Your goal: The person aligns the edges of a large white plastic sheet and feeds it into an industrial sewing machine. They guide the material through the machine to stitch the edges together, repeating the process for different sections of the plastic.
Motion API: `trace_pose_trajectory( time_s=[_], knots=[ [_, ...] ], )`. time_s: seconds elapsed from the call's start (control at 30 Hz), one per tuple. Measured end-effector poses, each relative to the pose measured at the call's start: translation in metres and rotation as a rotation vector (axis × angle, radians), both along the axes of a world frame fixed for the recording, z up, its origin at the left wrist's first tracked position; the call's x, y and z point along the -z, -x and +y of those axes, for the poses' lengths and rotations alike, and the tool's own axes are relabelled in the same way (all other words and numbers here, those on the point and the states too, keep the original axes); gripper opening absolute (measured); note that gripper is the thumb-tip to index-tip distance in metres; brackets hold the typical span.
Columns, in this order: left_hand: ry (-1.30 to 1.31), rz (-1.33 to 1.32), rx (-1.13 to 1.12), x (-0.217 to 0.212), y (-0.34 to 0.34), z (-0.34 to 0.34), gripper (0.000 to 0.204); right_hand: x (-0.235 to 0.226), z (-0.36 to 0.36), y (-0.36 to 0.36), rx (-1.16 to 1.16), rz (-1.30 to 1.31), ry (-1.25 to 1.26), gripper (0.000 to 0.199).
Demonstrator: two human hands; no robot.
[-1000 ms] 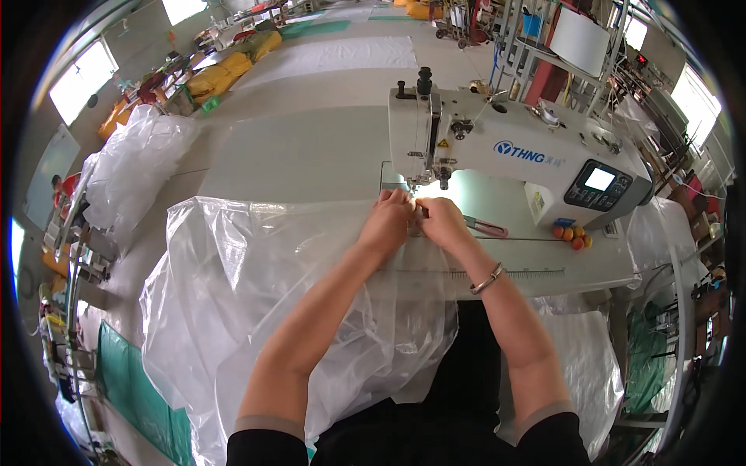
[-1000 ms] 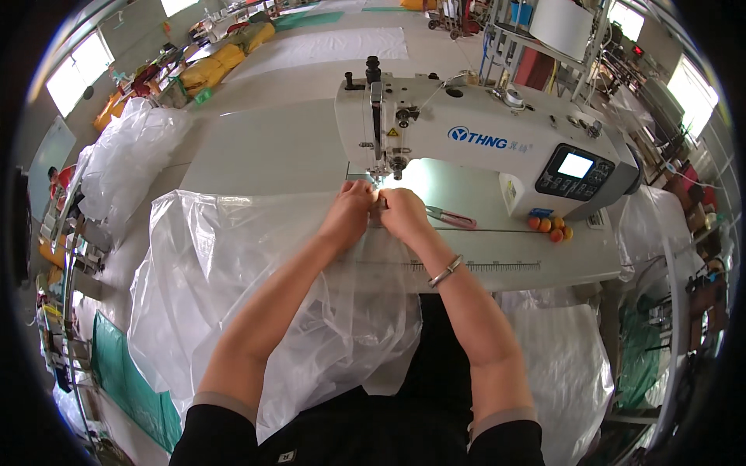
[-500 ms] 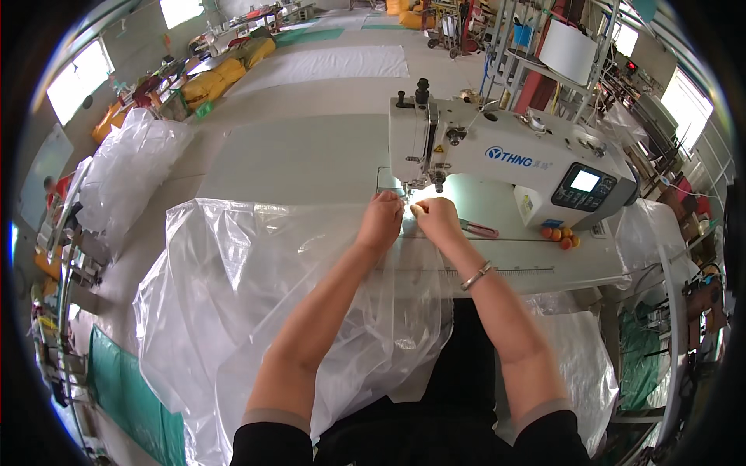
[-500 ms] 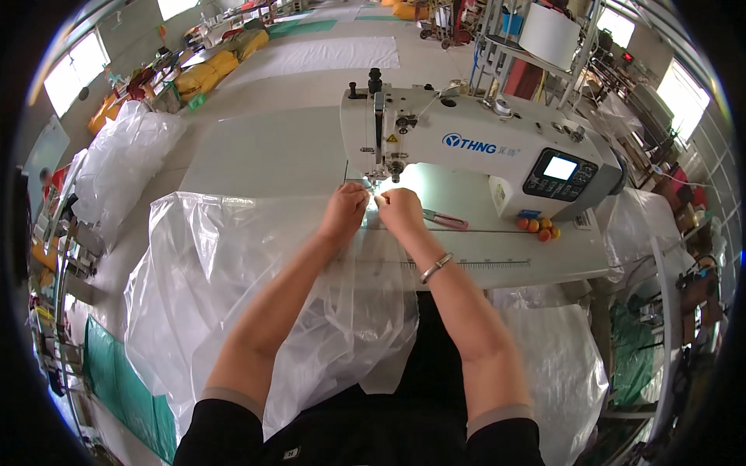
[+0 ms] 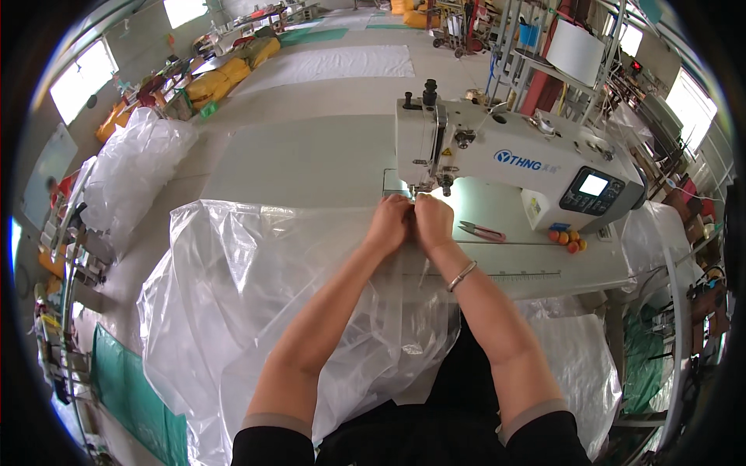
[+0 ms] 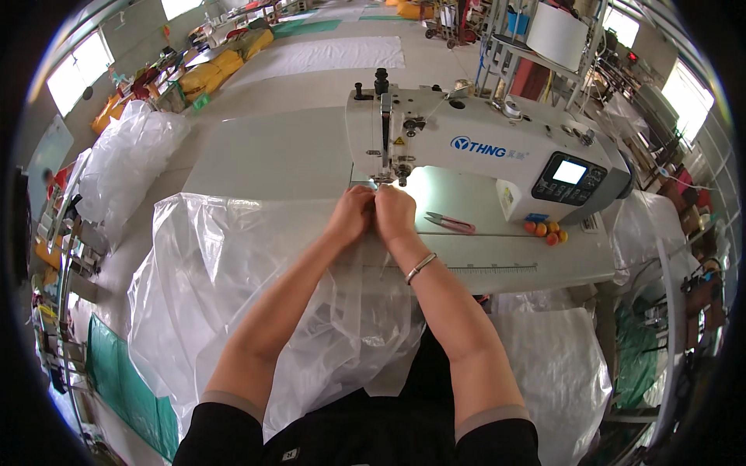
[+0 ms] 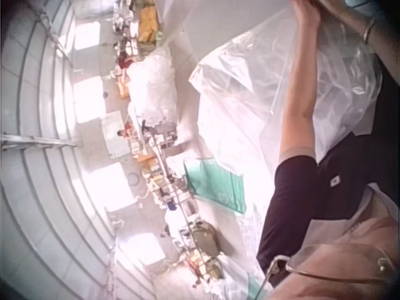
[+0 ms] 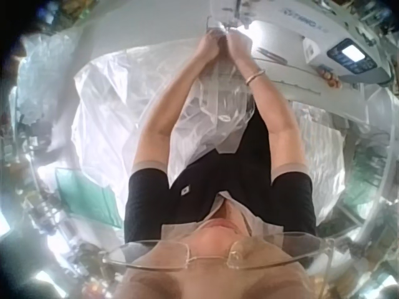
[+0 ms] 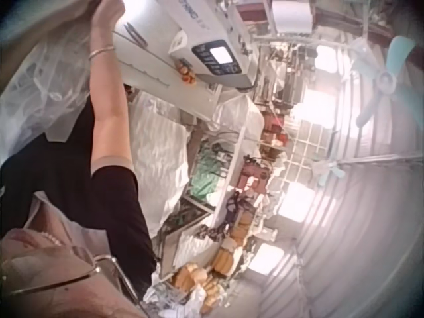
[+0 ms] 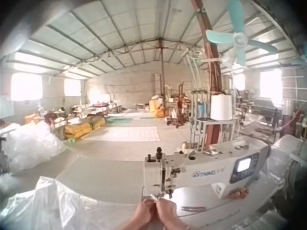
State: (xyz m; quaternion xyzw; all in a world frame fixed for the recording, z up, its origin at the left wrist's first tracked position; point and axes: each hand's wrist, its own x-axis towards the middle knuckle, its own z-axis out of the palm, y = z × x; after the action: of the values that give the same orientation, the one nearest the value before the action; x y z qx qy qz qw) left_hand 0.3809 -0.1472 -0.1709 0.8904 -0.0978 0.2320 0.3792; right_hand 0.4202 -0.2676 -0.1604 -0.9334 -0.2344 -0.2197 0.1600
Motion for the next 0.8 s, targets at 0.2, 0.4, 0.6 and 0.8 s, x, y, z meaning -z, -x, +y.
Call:
trace_pose_trajectory(
  time_s=[0.2, 0.4, 0.6, 0.8],
  knots=[
    [0.487, 0.041, -0.023, 0.002, -0.003, 0.008, 0.026, -0.015, 0.019, 0.034, -0.026, 0.027, 0.321, 0.019],
    [0.073, -0.018, 0.145, -0.003, -0.001, 0.009, 0.022, -0.009, -0.009, 0.047, -0.158, 0.071, 0.238, 0.03],
    [0.077, 0.088, 0.103, -0.016, 0.009, 0.003, 0.02, -0.018, -0.062, 0.072, -0.135, 0.301, -0.268, 0.044],
    [-0.081, 0.003, 0.079, -0.01, 0.003, 0.006, 0.018, -0.012, -0.08, 0.112, -0.209, 0.075, -0.034, 0.017]
  ],
)
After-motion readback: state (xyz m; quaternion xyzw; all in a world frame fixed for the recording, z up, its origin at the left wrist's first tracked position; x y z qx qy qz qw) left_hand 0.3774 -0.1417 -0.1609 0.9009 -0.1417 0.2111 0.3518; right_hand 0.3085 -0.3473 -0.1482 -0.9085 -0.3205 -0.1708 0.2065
